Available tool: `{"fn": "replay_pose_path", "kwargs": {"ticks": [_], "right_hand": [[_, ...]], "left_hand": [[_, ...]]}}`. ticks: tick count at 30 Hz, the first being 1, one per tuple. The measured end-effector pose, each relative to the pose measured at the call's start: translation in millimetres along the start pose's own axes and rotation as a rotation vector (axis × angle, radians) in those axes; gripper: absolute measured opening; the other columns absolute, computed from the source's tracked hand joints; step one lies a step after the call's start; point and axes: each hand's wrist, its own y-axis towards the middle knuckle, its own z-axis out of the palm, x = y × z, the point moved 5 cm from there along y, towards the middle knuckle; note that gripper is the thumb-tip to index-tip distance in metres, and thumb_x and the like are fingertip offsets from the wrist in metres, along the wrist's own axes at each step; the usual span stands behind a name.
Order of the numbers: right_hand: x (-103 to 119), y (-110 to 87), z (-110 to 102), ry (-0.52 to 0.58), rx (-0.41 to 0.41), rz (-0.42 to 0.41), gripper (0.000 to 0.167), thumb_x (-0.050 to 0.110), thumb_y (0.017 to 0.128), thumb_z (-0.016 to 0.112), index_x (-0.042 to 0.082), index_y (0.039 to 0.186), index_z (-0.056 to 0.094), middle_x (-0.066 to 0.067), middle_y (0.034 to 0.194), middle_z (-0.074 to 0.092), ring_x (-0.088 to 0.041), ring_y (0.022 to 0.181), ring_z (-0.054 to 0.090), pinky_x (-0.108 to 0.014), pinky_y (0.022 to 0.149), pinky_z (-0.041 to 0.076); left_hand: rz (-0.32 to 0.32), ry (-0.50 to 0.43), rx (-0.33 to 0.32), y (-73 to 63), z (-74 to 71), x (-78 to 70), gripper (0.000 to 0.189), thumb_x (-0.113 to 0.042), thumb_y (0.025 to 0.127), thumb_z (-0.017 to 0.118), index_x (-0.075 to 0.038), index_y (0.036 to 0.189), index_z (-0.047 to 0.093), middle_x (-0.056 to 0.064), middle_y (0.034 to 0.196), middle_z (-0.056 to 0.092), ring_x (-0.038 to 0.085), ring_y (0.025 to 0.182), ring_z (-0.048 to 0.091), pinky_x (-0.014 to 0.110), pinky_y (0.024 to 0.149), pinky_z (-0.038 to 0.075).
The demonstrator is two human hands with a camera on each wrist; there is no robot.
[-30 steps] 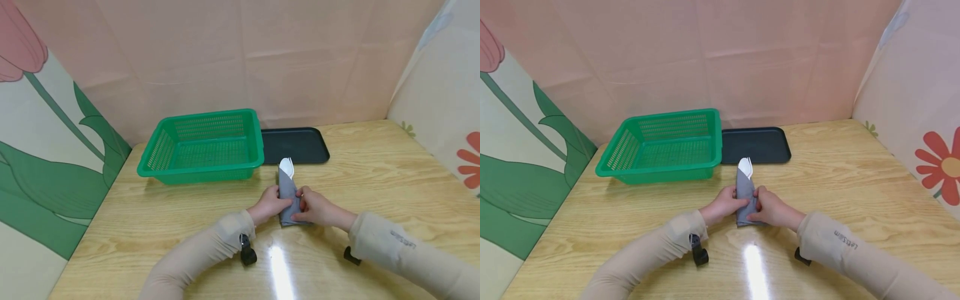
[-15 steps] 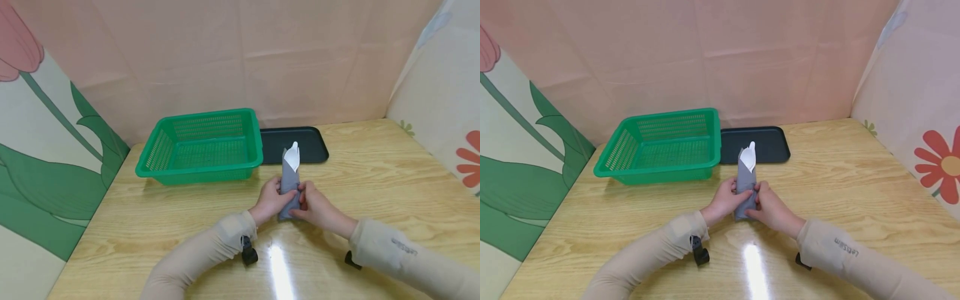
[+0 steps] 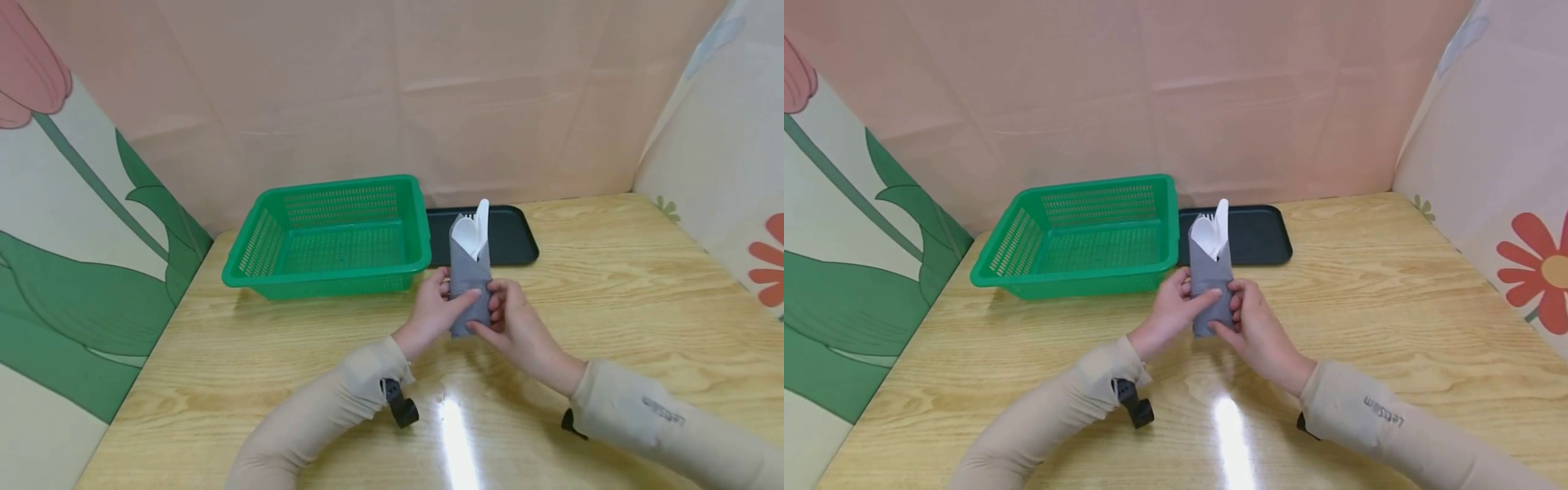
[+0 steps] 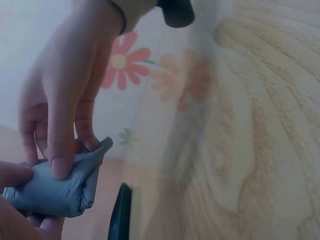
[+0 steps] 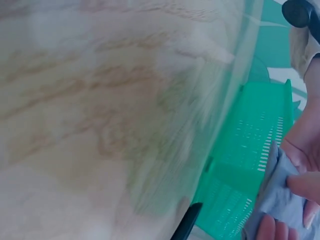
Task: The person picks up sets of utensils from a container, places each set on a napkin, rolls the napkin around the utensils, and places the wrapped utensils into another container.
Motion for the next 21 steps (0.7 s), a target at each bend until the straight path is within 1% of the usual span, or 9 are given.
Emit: {"fn": "replay_pose_path", "kwargs": {"ticks": [5, 10, 16, 21], "right_hand": [[7.7, -1.3, -2.7, -0.025, -0.058, -0.048, 0.058, 0.001, 0.074, 0.076, -0.008, 0.118, 0.039, -0.012, 0.091, 0.049, -0.015, 0.074, 0.048, -0.018, 0.061, 0.049], [13.4, -1.8, -3.9, -0.033, -0.1, -0.076, 0.059, 0.001, 0.073, 0.076, -0.008, 0.118, 0.039, -0.013, 0.093, 0.047, -0.015, 0.074, 0.048, -0.019, 0.061, 0.048], [16.9, -2.9, -4.3, -0.03, -0.123, -0.077, 0.059, 0.0, 0.073, 0.076, -0.008, 0.118, 0.04, -0.014, 0.095, 0.046, -0.015, 0.077, 0.046, -0.019, 0.062, 0.047], [19.8, -3.8, -4.1, -0.023, -0.16, -0.094, 0.06, -0.002, 0.071, 0.077, -0.009, 0.117, 0.04, -0.016, 0.097, 0.044, -0.017, 0.079, 0.045, -0.017, 0.063, 0.045]], "left_hand": [[-0.022, -0.105, 0.03, -2.8, -5.3, -4.0, 0.037, -0.012, 0.087, 0.065, -0.001, 0.119, 0.05, 0.024, 0.113, 0.065, 0.03, 0.101, 0.065, 0.033, 0.078, 0.055], [-0.029, -0.183, 0.046, -5.0, -9.6, -6.3, 0.037, -0.01, 0.088, 0.063, -0.002, 0.121, 0.049, 0.022, 0.118, 0.063, 0.03, 0.105, 0.064, 0.035, 0.083, 0.054], [-0.029, -0.213, 0.053, -4.5, -12.7, -5.4, 0.038, -0.009, 0.089, 0.062, -0.002, 0.123, 0.048, 0.022, 0.121, 0.061, 0.03, 0.109, 0.062, 0.036, 0.086, 0.053], [-0.03, -0.204, 0.049, -2.8, -14.5, -4.6, 0.039, -0.009, 0.088, 0.062, -0.003, 0.124, 0.048, 0.023, 0.12, 0.061, 0.03, 0.108, 0.062, 0.036, 0.085, 0.053]]}}
